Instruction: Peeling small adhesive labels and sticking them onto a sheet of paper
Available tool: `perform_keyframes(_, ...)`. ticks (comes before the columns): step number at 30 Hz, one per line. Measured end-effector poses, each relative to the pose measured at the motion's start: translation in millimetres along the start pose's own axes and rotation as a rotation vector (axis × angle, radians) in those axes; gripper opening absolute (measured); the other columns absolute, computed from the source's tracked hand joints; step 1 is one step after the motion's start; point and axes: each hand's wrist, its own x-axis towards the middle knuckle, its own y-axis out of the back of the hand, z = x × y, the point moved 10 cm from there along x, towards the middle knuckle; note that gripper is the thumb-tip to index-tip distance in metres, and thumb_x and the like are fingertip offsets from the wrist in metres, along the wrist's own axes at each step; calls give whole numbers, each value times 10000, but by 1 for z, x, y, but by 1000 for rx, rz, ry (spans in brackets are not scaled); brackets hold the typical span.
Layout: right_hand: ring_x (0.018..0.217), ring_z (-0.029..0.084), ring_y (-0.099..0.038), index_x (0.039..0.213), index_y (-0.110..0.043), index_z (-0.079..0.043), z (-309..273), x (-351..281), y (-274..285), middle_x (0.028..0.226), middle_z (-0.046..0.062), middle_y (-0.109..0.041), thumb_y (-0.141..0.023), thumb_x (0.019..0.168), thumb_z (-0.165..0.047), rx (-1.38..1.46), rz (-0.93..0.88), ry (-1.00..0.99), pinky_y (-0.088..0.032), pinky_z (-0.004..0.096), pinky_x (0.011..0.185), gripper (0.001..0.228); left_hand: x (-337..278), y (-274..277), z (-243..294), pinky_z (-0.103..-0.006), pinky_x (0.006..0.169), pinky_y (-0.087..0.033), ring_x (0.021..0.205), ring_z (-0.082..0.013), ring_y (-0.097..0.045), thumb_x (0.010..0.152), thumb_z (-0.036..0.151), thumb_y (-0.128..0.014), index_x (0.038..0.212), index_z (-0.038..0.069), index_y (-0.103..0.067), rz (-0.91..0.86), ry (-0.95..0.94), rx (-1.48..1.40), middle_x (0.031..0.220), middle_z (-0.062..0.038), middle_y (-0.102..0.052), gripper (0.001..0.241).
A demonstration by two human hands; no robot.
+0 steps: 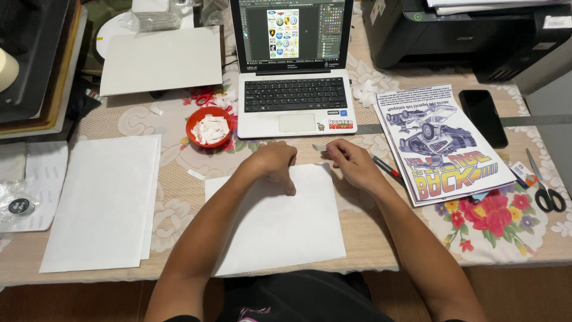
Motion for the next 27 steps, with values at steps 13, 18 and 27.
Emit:
perform_keyframes(13, 1164, 262, -758, 1329, -731, 29, -52, 14, 25, 1199, 186, -804, -784, 1097, -168, 165, -145, 121, -671, 482, 1008, 309, -52, 37, 38, -446, 890, -649, 948, -371, -844, 841, 225, -958, 1181, 165, -828, 160, -321, -380, 1022, -161, -888, 369)
perform_keyframes(18, 1126, 239, -781, 1317, -718, 35, -34, -2, 19, 1141, 148, -784, -704, 1150, -161, 346, -104, 88, -697, 486, 1008, 258, -84, 45, 45, -479, 890, -677, 987, -415, -856, 908, 180, -899, 1270, 146, -856, 273, -378, -417, 1081, -199, -889, 367)
perform_keyframes(27, 982, 211, -817, 1287, -739, 48, -92, -28, 34, 1010, 157, -819, -766, 1061, -48, 258, -257, 104, -738, 407, 878, 246, -118, 55, 73, -458, 849, -687, 964, -389, -855, 962, 190, -869, 1181, 155, -895, 500, -513, -360, 1003, -133, -891, 224)
